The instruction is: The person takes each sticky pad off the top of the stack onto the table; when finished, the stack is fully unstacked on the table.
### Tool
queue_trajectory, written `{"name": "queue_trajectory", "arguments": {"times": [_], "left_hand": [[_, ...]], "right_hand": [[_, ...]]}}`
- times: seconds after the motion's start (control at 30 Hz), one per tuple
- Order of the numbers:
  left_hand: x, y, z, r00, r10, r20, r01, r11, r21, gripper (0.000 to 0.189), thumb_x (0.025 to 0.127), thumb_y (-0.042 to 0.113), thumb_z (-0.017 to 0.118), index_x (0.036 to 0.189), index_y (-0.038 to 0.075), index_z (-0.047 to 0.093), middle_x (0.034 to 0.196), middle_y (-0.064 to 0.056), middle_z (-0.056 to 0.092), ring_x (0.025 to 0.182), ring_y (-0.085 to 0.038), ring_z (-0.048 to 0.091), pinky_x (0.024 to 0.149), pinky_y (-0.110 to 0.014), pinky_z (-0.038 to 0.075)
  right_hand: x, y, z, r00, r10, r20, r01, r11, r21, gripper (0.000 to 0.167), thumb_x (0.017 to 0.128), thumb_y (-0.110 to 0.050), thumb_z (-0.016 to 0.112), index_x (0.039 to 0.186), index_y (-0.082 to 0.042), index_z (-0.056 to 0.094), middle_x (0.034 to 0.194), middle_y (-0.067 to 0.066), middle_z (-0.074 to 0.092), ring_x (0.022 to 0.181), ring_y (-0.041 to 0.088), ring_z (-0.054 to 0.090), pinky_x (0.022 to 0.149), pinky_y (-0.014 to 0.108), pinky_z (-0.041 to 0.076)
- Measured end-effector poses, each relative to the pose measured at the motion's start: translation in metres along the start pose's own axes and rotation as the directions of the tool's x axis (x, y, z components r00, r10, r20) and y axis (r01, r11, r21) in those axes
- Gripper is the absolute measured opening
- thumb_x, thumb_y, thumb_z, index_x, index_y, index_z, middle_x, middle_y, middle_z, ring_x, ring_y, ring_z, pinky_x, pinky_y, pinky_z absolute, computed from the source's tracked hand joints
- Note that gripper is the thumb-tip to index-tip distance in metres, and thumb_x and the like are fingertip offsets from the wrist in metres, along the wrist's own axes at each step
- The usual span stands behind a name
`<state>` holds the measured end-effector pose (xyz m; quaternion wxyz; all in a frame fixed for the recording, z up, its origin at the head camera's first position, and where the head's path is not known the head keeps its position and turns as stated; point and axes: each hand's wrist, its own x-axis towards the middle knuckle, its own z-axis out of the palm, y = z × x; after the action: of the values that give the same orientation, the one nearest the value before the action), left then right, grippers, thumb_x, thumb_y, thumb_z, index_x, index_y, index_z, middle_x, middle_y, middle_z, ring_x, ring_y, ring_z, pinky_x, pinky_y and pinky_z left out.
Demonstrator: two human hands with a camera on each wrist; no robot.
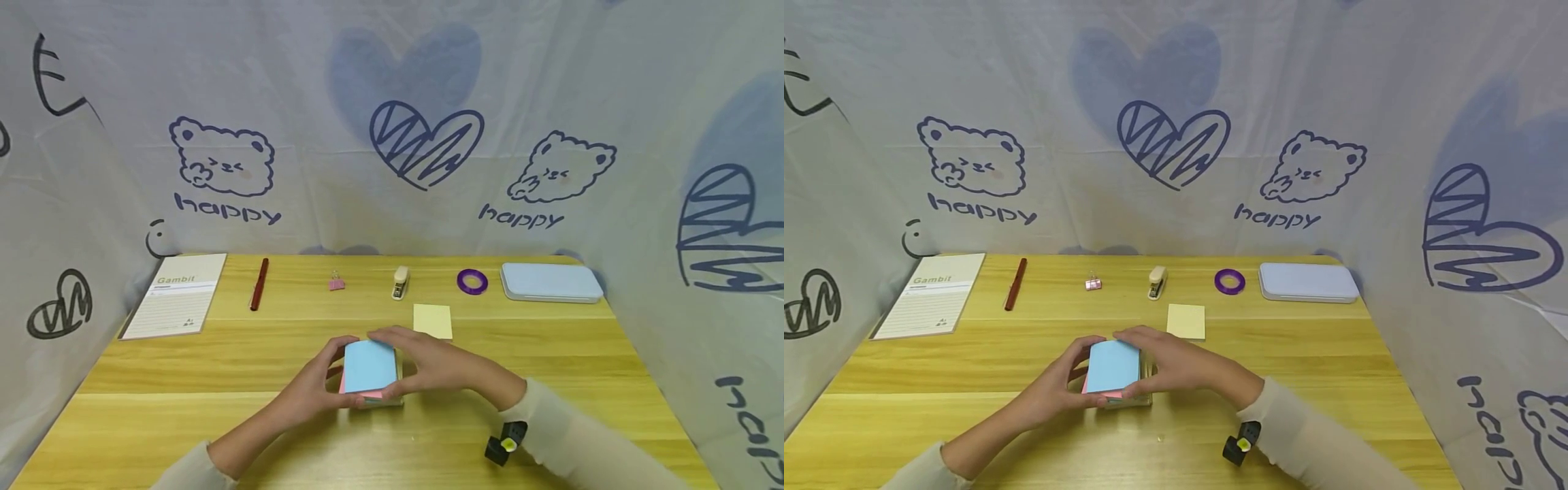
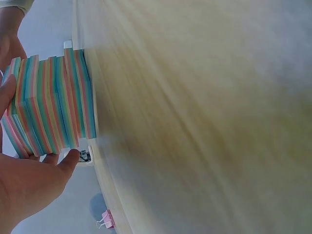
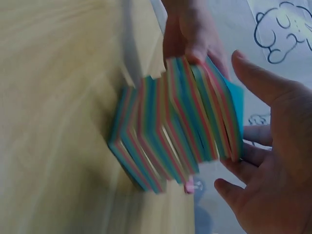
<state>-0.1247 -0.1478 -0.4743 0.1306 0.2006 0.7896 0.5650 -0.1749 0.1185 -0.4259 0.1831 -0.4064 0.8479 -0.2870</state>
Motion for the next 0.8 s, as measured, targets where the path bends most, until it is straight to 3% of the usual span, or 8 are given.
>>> {"name": "queue_trajectory", "arguments": {"times": [0.43,0.8], "left_hand": [[0.000,0.000,0.000,1.000,0.007,-0.003,-0.007,0.999,0.045,0.086,0.084,0.026,0.088,0.152,0.011,0.037,0.156,-0.014,0.043,0.146,-0.041,0.038,0.116,-0.063,0.035],[-0.002,-0.002,0.001,1.000,0.008,-0.007,-0.008,0.999,0.041,0.100,0.083,0.022,0.089,0.160,0.008,0.026,0.157,-0.019,0.041,0.148,-0.043,0.034,0.116,-0.061,0.037]], "right_hand": [[0.004,-0.012,0.015,0.996,0.010,-0.090,-0.011,1.000,-0.009,0.086,0.088,-0.042,0.083,0.158,-0.013,0.041,0.156,0.005,0.046,0.134,0.021,0.052,0.109,0.040,0.049],[-0.007,-0.004,0.005,0.991,0.000,-0.131,-0.001,1.000,-0.009,0.086,0.086,-0.040,0.085,0.156,-0.013,0.043,0.153,0.006,0.048,0.132,0.025,0.055,0.105,0.044,0.052]]}}
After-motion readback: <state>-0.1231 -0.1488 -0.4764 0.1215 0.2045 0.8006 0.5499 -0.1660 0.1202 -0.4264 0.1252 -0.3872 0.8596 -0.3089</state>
